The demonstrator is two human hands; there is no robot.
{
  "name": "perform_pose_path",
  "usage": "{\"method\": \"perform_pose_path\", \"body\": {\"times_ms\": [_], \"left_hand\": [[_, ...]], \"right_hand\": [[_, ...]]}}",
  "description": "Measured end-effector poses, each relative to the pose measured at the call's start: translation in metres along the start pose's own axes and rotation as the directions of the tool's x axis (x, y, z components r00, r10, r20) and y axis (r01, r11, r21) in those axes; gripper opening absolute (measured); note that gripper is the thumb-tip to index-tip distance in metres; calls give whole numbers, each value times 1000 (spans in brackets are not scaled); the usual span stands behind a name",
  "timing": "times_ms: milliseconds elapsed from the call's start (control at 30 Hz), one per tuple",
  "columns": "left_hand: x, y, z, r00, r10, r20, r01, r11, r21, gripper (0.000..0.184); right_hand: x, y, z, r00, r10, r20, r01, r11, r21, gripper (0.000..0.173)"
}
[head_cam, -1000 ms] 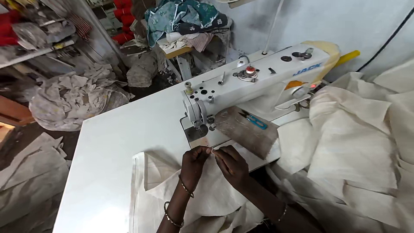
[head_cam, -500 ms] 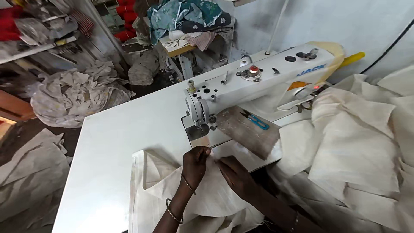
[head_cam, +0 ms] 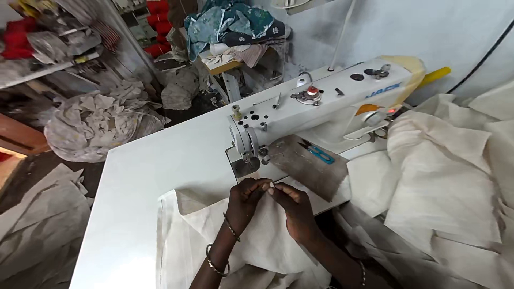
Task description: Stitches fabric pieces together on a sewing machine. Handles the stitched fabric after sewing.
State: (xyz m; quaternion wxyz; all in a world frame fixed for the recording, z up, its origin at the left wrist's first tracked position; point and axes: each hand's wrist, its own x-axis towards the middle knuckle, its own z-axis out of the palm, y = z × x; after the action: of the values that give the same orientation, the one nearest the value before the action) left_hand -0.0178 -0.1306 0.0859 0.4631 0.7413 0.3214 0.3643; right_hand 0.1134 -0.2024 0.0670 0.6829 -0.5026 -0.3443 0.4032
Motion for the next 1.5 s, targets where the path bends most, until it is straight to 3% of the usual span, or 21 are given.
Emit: {"method": "perform_pose_path", "body": {"times_ms": [67,100,167,233,267,333,400,433,533,700,867,967,1033,1100,1133,1200,1300,1367,1433,1500], "left_hand": [[-6,5,-22,998,-20,57,12,990,143,20],[-10,7,-29,998,-59,10,55,973,224,20],[-19,12,-27,976,-149,-158,197,914,355,33],[-28,18,-10,948,-142,-286,254,877,408,38],[-32,20,-1,932,-133,-338,261,891,370,38],[-37,22,8,894,-278,-352,303,953,17,37],[-45,24,2,894,-394,-213,321,895,-310,39],[-50,23,-6,916,-386,-111,326,876,-355,35],[-58,18,-34,946,-280,163,315,913,-260,24],[-60,25,-39,927,-374,25,362,876,-318,17],[-58,30,-33,917,-394,-65,350,872,-343,14],[-50,26,-34,922,-349,-167,315,928,-200,7],[-40,20,-37,929,-297,-219,299,954,-24,8],[-23,15,-47,923,-263,-280,309,942,134,8],[-14,13,-55,915,-243,-322,313,931,187,8],[7,6,-73,895,-222,-387,331,912,241,10],[25,-17,-73,878,-301,-372,405,881,242,12],[21,-37,-49,891,-378,-251,433,873,224,14],[14,-50,-26,888,-429,-168,455,873,176,13],[6,-53,-16,904,-412,-114,424,898,115,14]], "right_hand": [[-3,10,1,973,-227,-47,220,969,-116,11],[-4,14,2,923,-381,-46,364,908,-209,11],[-9,16,8,771,-634,59,603,699,-385,11],[-13,21,17,603,-770,208,745,452,-491,8],[-12,25,21,536,-806,252,777,355,-519,8],[-10,33,25,456,-835,307,802,235,-550,9],[-9,38,24,425,-841,334,806,184,-562,10],[-9,41,21,422,-840,343,809,178,-560,10],[-7,46,15,419,-839,347,824,191,-533,11],[-12,48,19,390,-846,363,834,157,-529,7],[-16,40,22,427,-810,402,778,103,-619,10],[-23,34,25,575,-688,442,722,172,-671,22],[-29,28,19,738,-517,434,648,363,-669,45],[-37,8,2,904,-169,393,413,581,-701,58],[-41,-4,-8,931,54,360,255,608,-752,58],[-51,-17,-27,870,392,298,65,508,-859,50],[-94,16,-59,862,370,347,243,299,-923,26],[-108,38,-77,795,487,360,298,202,-933,24],[-95,39,-89,597,719,356,316,197,-928,31],[-64,18,-99,388,842,374,265,287,-921,34]]}}
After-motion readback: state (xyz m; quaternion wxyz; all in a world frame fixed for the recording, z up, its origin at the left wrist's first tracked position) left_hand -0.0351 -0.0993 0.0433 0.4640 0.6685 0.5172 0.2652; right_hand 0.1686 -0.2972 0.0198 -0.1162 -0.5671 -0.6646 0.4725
